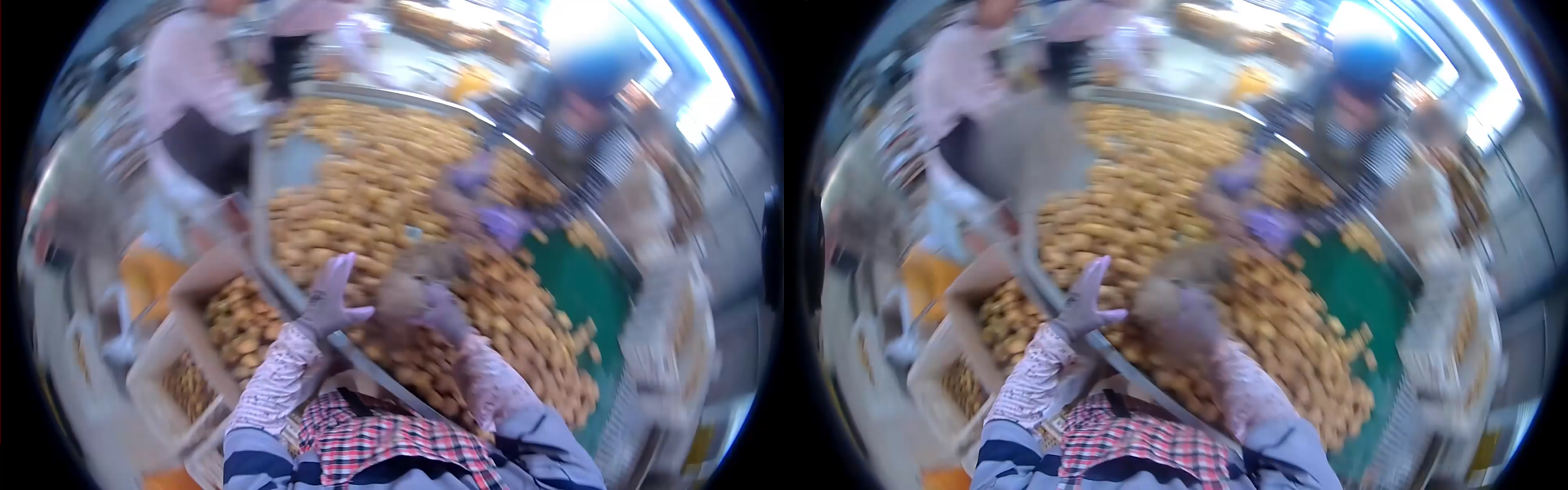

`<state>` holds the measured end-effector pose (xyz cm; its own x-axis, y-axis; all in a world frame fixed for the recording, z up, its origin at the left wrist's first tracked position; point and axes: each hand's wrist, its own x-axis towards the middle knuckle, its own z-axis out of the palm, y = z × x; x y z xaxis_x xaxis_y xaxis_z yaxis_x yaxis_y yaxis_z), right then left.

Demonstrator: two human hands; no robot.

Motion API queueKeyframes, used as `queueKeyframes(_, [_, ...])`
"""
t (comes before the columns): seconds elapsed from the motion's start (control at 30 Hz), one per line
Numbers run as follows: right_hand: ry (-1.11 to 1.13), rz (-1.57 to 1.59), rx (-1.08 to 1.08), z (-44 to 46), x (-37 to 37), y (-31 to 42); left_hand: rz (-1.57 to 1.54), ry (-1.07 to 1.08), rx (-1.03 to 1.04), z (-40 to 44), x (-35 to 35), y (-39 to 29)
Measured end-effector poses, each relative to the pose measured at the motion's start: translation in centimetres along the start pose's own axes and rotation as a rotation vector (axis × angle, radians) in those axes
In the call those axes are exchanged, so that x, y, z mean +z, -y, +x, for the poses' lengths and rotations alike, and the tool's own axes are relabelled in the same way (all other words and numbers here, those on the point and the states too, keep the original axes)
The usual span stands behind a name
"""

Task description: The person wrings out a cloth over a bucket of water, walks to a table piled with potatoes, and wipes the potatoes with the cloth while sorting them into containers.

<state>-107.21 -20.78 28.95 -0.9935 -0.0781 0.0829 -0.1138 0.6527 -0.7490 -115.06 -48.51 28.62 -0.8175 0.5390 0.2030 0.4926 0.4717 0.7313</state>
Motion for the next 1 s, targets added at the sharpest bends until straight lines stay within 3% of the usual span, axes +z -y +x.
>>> queueKeyframes(0.07, [0.093, -0.063, 0.245, -5.8, -2.7, 0.5, 0.297, 0.179, 0.179, 1.3, 4.9, -5.9])
queueKeyframes(0.13, [-0.078, 0.074, 0.192, -11.3, -6.5, 0.2, 0.471, 0.388, 0.238, 1.5, 8.5, -10.7])
queueKeyframes(0.17, [-0.149, 0.143, 0.146, -13.4, -7.4, 0.4, 0.399, 0.414, 0.292, 1.8, 11.0, -11.5])
queueKeyframes(0.2, [-0.218, -0.004, 0.180, -16.0, -9.3, 0.5, 0.334, 0.439, 0.336, 2.1, 14.5, -11.8])
queueKeyframes(0.23, [-0.285, 0.311, 0.375, -18.5, -11.5, 1.0, 0.269, 0.463, 0.368, 2.0, 17.1, -12.8])
queueKeyframes(0.3, [-0.482, 0.559, 0.485, -23.4, -15.7, 1.5, -0.055, 0.334, 0.499, 2.7, 19.8, -19.2])
queueKeyframes(0.37, [-0.745, 0.436, 0.447, -27.5, -19.8, 4.1, -0.280, 0.272, 0.565, 2.6, 23.7, -24.8])
queueKeyframes(0.4, [-0.789, 0.056, 0.280, -29.8, -22.1, 3.3, -0.336, 0.290, 0.546, 2.5, 24.3, -28.7])
queueKeyframes(0.47, [-1.058, 0.262, 0.338, -33.1, -24.5, 3.6, -0.463, 0.209, 0.717, 2.0, 25.6, -35.1])
queueKeyframes(0.5, [-1.089, 0.295, 0.150, -35.1, -25.0, 0.8, -0.348, 0.301, 0.728, 1.8, 26.8, -36.8])
queueKeyframes(0.57, [-1.186, 0.074, 0.239, -37.2, -24.4, -5.3, -0.156, 0.265, 0.822, 1.5, 29.6, -38.7])
queueKeyframes(0.63, [-0.857, -1.064, 0.736, -40.5, -21.7, -14.0, -0.056, 0.305, 0.855, 1.4, 34.4, -36.3])
queueKeyframes(0.67, [-0.675, -0.777, 0.954, -41.7, -19.1, -18.2, 0.053, 0.450, 0.783, 1.6, 34.6, -34.9])
queueKeyframes(0.7, [-0.588, -0.739, 1.149, -39.9, -17.7, -18.0, 0.160, 0.597, 0.706, 2.2, 34.1, -33.3])
queueKeyframes(0.73, [-0.471, -0.705, 1.339, -38.1, -16.3, -18.0, 0.124, 0.614, 0.602, 2.7, 35.7, -30.7])
queueKeyframes(0.77, [-0.443, -0.675, 1.331, -36.4, -17.5, -16.8, 0.087, 0.623, 0.497, 3.2, 37.4, -28.0])
queueKeyframes(0.87, [-0.271, -0.675, 1.234, -33.1, -20.4, -15.7, 0.184, 0.641, 0.547, 4.4, 35.2, -27.2])
queueKeyframes(0.97, [-0.231, -0.665, 1.306, -26.4, -21.2, -19.0, 0.152, 0.558, 0.476, 7.3, 35.2, -25.4])
queueKeyframes(1.0, [-0.326, -0.676, 1.245, -23.7, -20.5, -18.7, 0.186, 0.542, 0.463, 8.9, 34.2, -24.3])
